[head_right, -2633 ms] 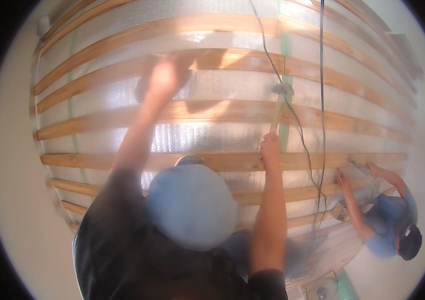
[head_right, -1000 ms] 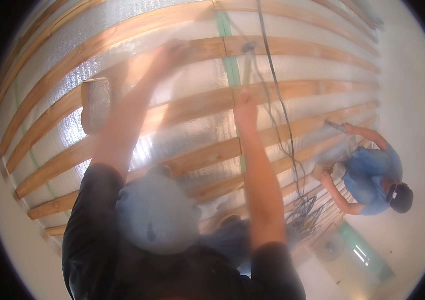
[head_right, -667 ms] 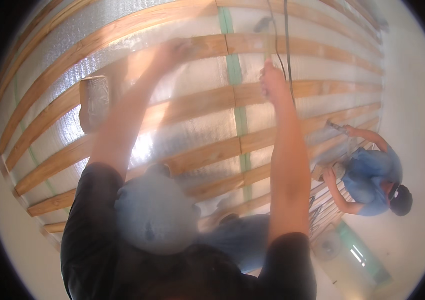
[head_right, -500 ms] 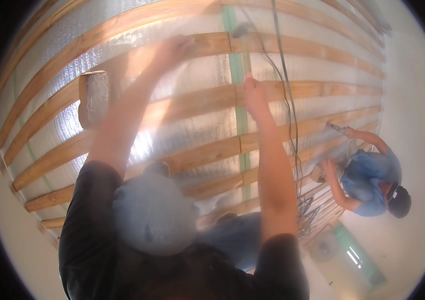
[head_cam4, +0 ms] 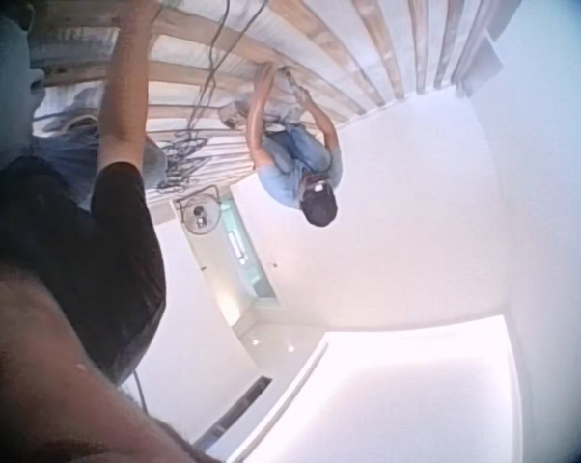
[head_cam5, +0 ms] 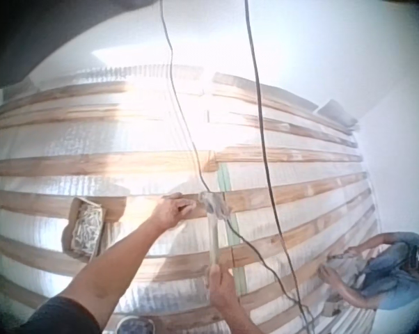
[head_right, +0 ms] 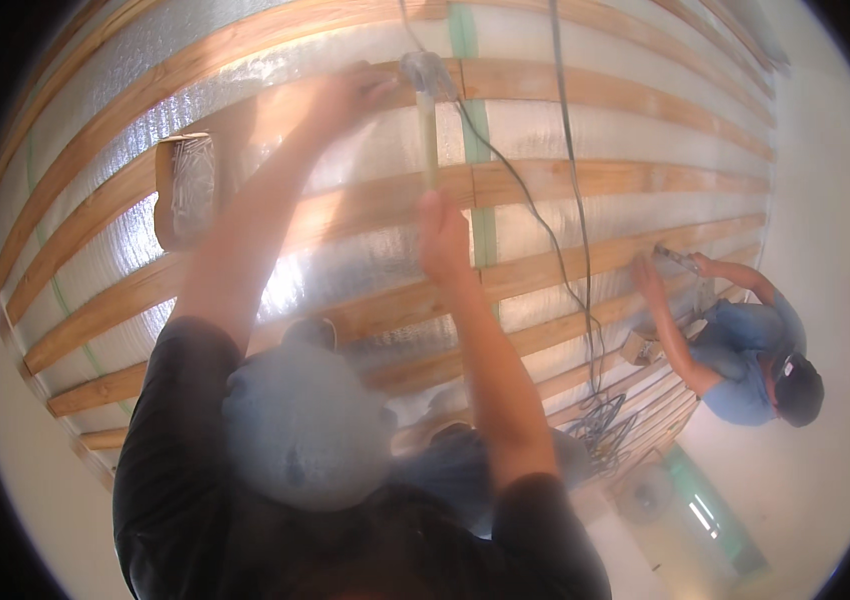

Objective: Secure wooden floorboards to the subfloor using a hammer and nails.

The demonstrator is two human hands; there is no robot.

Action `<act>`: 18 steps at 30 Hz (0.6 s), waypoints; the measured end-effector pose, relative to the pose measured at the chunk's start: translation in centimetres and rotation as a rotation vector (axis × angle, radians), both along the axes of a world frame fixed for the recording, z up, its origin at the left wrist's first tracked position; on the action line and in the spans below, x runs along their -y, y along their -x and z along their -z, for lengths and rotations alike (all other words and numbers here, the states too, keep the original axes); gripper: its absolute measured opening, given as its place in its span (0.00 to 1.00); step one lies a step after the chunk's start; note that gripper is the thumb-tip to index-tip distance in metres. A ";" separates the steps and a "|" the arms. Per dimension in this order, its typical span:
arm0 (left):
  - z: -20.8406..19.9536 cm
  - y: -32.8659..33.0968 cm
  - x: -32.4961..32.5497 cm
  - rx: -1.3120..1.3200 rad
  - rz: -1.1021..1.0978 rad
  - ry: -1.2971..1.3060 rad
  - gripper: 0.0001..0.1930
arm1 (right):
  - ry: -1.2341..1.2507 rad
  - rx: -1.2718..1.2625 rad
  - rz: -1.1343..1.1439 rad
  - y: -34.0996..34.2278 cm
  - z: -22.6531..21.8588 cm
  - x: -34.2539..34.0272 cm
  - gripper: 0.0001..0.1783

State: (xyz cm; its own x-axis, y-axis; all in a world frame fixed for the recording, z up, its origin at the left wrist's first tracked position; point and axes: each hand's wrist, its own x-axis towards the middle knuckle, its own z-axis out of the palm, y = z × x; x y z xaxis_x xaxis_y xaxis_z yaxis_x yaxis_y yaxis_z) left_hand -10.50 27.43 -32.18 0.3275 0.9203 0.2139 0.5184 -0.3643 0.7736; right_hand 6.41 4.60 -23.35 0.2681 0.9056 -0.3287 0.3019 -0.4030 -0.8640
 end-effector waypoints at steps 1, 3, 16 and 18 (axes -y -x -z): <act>0.2 -0.1 -0.1 -0.015 -0.002 -0.002 0.15 | -0.010 -0.033 -0.009 0.7 -0.9 0.2 0.27; 0.5 -0.1 -0.4 -0.028 -0.008 -0.004 0.15 | -0.019 -0.064 -0.021 1.3 -0.3 0.0 0.26; -0.3 -1.4 -0.1 -0.061 -0.001 0.068 0.15 | -0.144 0.015 -0.038 0.7 2.8 0.6 0.28; 0.4 -1.5 -0.5 -0.087 -0.001 0.070 0.14 | 0.001 0.172 -0.044 -0.1 4.6 -0.1 0.28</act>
